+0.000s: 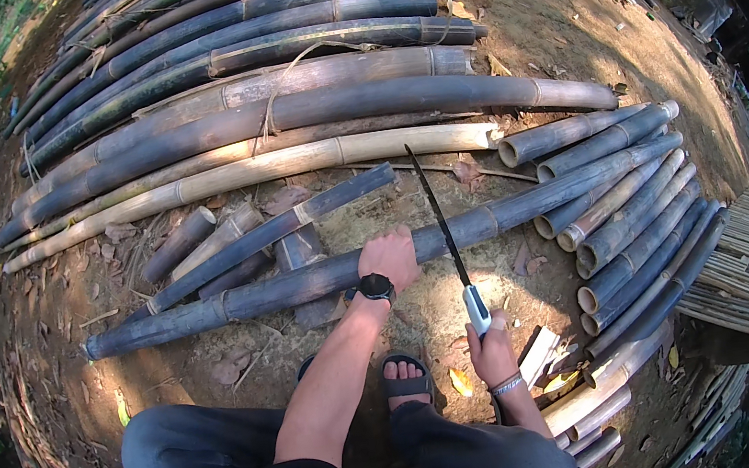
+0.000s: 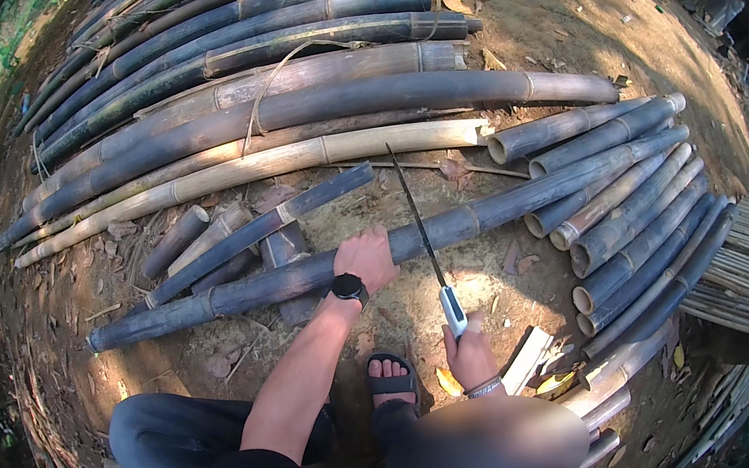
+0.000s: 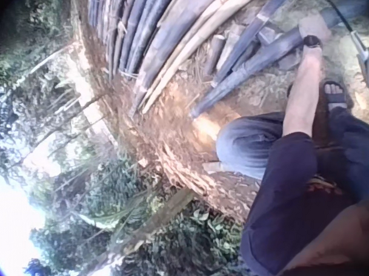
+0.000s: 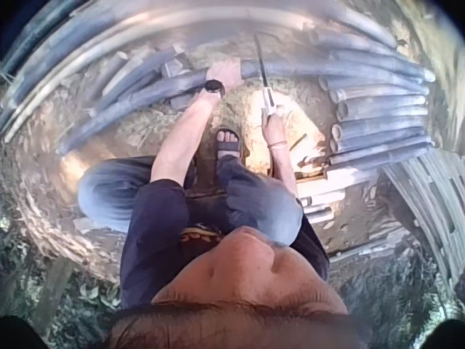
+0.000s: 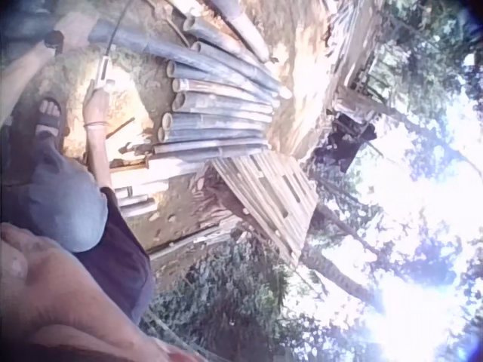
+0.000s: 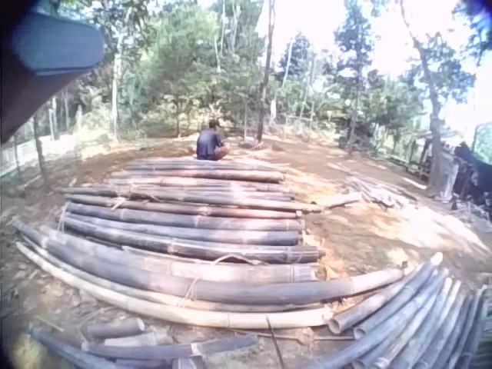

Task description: The person saws through a bamboo pole using a hand saw, holding the pole steady with one hand while sawing with the other.

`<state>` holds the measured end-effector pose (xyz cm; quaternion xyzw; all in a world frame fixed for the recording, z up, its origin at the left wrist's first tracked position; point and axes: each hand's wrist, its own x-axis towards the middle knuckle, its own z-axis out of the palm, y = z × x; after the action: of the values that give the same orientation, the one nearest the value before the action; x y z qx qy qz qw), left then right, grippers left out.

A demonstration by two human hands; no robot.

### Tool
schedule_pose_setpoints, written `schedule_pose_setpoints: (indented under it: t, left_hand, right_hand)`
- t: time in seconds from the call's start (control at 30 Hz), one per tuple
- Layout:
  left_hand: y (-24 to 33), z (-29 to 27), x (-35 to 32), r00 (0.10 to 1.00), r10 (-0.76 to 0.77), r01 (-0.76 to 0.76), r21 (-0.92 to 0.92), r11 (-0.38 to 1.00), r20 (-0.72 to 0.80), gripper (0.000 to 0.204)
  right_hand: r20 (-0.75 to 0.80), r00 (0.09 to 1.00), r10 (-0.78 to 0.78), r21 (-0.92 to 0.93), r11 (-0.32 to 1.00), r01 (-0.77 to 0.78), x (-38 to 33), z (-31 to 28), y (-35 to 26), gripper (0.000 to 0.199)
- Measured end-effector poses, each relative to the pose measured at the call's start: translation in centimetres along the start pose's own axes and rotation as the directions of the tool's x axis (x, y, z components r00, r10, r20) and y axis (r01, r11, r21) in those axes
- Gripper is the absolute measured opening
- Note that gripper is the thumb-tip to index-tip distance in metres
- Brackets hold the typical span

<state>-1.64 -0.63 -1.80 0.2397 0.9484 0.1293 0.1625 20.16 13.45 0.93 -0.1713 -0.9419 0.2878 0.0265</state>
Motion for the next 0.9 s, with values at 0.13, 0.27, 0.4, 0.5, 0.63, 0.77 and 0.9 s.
schedule_pose_setpoints:
  t: [0.13, 0.27, 0.4, 0.5, 0.63, 0.77, 0.9]
  left_hand:
    - [-0.4, 0.2, -0.4, 1.000, -0.020, 0.020, 0.002, 1.000, -0.005, 0.042]
    - [1.0, 0.0, -0.3, 1.000, -0.016, 0.016, 0.010, 1.000, -0.027, 0.040]
    - [0.3, 0.8, -0.4, 0.999, 0.010, -0.010, 0.005, 1.000, -0.045, 0.039]
    - [-0.6, 0.8, -0.4, 1.000, -0.001, 0.001, -0.001, 1.000, -0.019, 0.040]
    - [0.7, 1.2, -0.7, 0.992, 0.046, -0.032, 0.117, 0.993, -0.117, 0.034]
    - [0.5, 0.6, -1.1, 0.995, 0.047, -0.042, 0.057, 0.997, -0.083, 0.033]
    - [-0.1, 0.3, -0.6, 0.998, 0.022, -0.020, 0.040, 0.999, -0.052, 0.034]
  right_hand:
    - [0.111, 0.985, 0.130, 0.085, 0.987, -0.139, -1.7, 0.8, 1.3, 0.039]
    - [0.125, 0.977, 0.172, 0.145, 0.971, -0.190, -7.1, -2.0, 2.4, 0.040]
    - [0.104, 0.981, 0.166, 0.051, 0.984, -0.172, 1.8, 0.3, -1.5, 0.040]
    - [0.130, 0.977, 0.171, 0.038, 0.983, -0.177, -0.4, 1.0, 0.3, 0.042]
    - [0.137, 0.980, 0.144, 0.080, 0.985, -0.155, -7.9, -3.1, 1.8, 0.046]
    - [0.123, 0.984, 0.132, -0.011, 0.991, -0.132, 1.9, -0.1, -0.9, 0.042]
    - [0.089, 0.990, 0.106, 0.080, 0.990, -0.113, -4.7, 0.3, 2.6, 0.040]
